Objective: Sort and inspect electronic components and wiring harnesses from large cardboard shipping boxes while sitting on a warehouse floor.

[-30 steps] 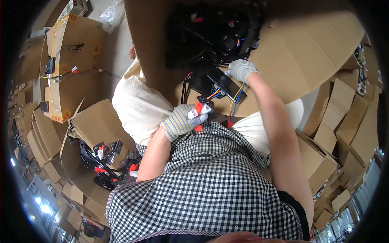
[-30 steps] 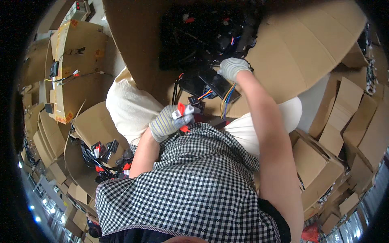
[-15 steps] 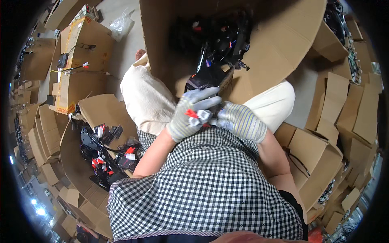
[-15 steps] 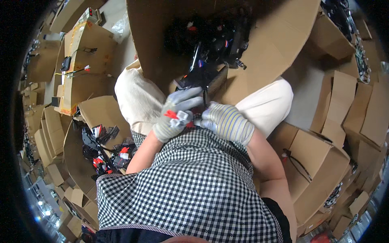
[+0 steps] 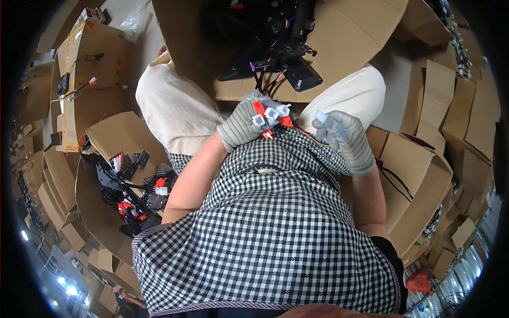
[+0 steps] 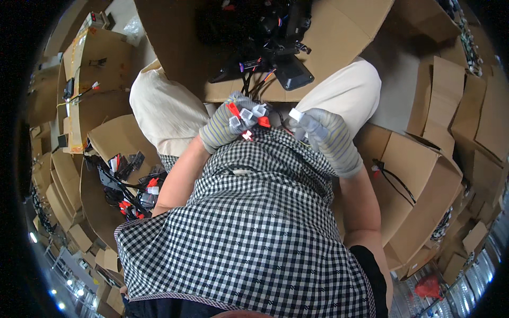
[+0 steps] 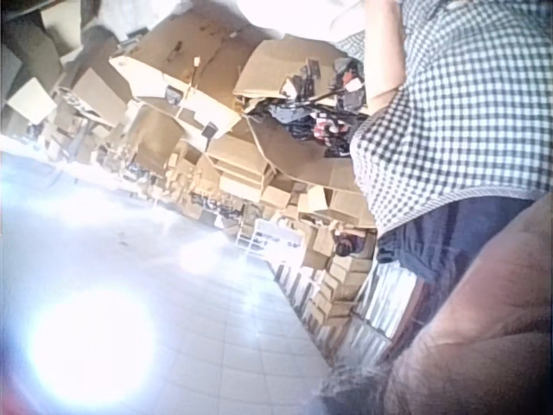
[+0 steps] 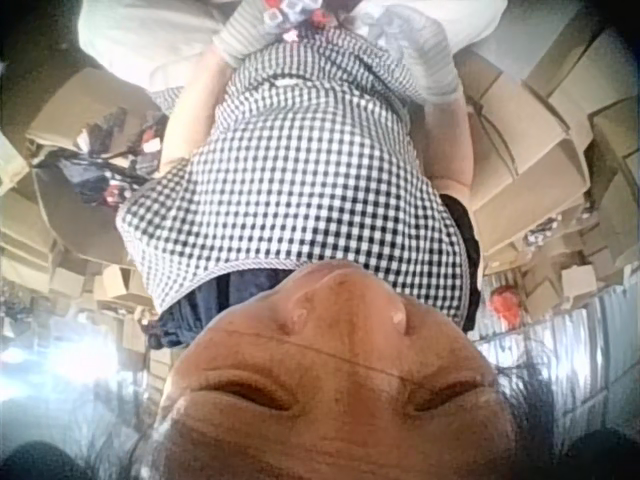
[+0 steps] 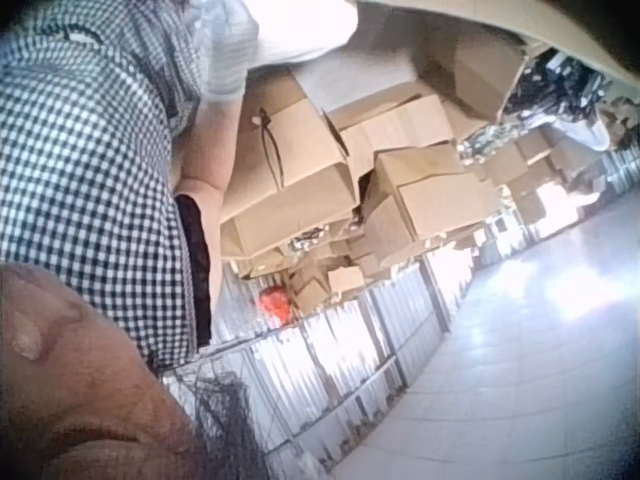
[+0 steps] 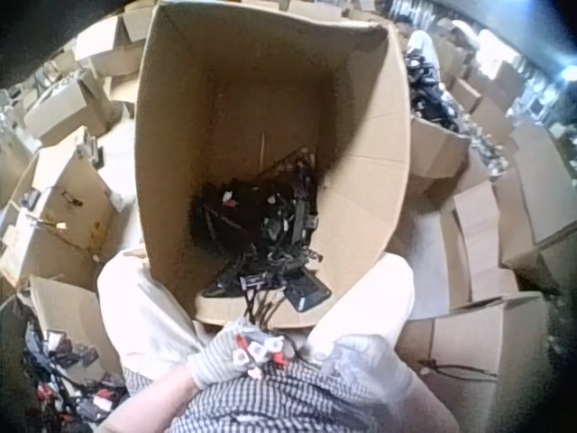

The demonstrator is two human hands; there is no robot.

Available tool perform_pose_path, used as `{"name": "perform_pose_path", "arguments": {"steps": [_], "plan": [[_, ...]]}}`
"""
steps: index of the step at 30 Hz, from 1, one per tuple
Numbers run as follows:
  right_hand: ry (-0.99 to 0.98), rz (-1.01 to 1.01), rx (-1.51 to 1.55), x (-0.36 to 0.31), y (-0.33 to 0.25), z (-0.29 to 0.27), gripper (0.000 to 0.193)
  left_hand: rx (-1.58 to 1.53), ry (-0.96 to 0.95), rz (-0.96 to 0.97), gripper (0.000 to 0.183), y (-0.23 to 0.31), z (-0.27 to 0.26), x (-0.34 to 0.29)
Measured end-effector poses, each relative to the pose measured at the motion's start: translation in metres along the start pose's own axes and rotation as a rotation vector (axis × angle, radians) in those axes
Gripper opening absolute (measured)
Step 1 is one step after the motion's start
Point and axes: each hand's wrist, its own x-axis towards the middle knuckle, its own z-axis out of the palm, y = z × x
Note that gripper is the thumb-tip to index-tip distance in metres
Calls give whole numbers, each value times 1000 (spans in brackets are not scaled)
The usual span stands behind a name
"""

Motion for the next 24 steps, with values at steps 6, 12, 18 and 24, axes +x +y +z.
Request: {"name": "perform_pose_path", "arguments": {"steps": [6, 12, 18, 24], "plan": [[2, -283, -308, 17, 3, 23, 35, 60, 20, -90, 26, 9, 6, -1], [18, 8, 145, 20, 2, 32, 34, 500, 74, -66, 30, 19, 13, 7], [-73, 132, 424, 22, 16, 33, 38, 721, 52, 1, 35, 21, 13, 1], [-253, 147, 309, 28, 37, 18, 30, 560, -367, -208, 24, 17, 13, 10]]}}
